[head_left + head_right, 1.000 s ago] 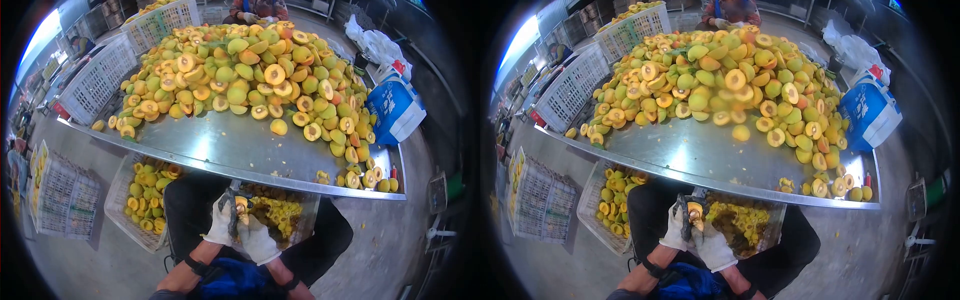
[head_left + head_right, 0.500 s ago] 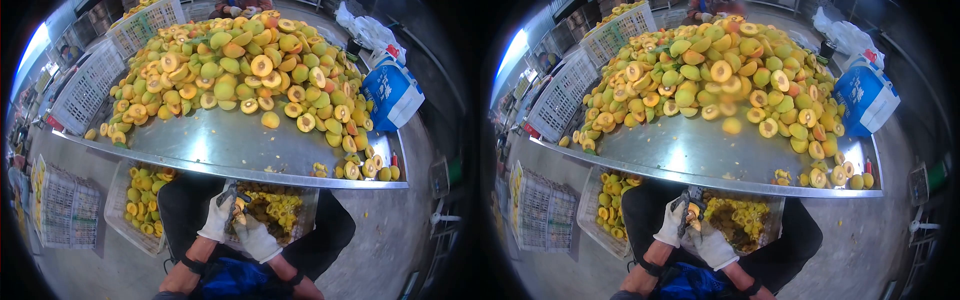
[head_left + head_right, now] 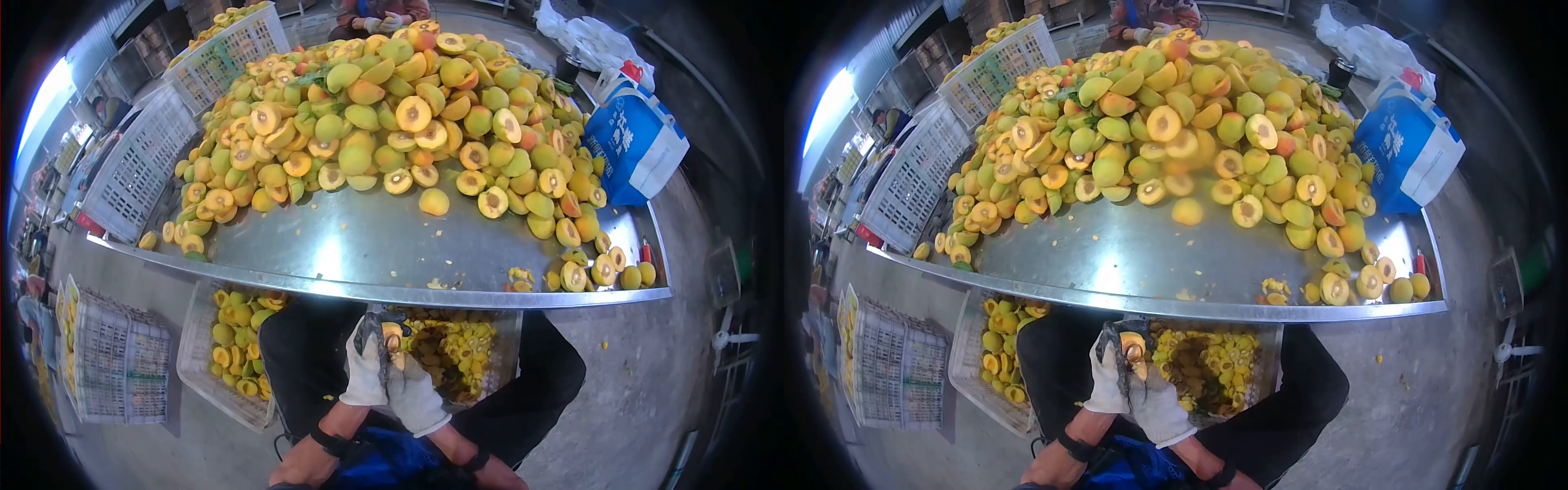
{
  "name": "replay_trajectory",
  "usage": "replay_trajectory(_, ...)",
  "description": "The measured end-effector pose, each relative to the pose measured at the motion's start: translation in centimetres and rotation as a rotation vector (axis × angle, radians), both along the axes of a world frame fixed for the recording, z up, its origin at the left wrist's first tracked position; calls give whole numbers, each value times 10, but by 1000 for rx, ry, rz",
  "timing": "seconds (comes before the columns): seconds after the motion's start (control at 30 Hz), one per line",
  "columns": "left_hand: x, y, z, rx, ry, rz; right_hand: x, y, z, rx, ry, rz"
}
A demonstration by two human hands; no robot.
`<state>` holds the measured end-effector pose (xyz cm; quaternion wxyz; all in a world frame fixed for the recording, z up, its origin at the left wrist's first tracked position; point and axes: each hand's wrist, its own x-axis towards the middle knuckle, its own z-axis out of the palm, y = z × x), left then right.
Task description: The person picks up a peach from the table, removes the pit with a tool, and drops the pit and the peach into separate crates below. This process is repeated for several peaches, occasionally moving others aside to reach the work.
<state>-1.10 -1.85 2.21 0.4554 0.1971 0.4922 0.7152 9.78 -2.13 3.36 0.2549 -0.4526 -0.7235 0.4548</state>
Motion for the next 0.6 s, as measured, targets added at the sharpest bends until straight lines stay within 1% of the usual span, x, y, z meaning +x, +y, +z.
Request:
replay_trajectory(0.03, -1, 0, -2, 31, -5, -26, 1, 1, -3, -51, -2, 6)
replay_trajectory(0.13, -3, -3, -11, 45, 90, -61, 2, 2, -4, -52, 83, -17)
replay_trajectory(0.23, -6, -4, -7, 56, 139, -95, 3, 4, 13, -229, 65, -39)
replay_trajectory(0.33, -8, -6, -13, 25, 83, -96, 5, 4, 7, -220, 107, -3)
replay_trajectory(0.43, -8, -5, -12, -5, -43, -85, 8, 2, -7, -65, 85, 86)
replay_trajectory(0.53, -9, -5, -10, -11, -24, -127, 5, 2, -8, -361, 107, 20)
replay_trajectory(0.6, -7, -4, -6, 11, -25, -150, 6, 1, -3, -261, 21, 44)
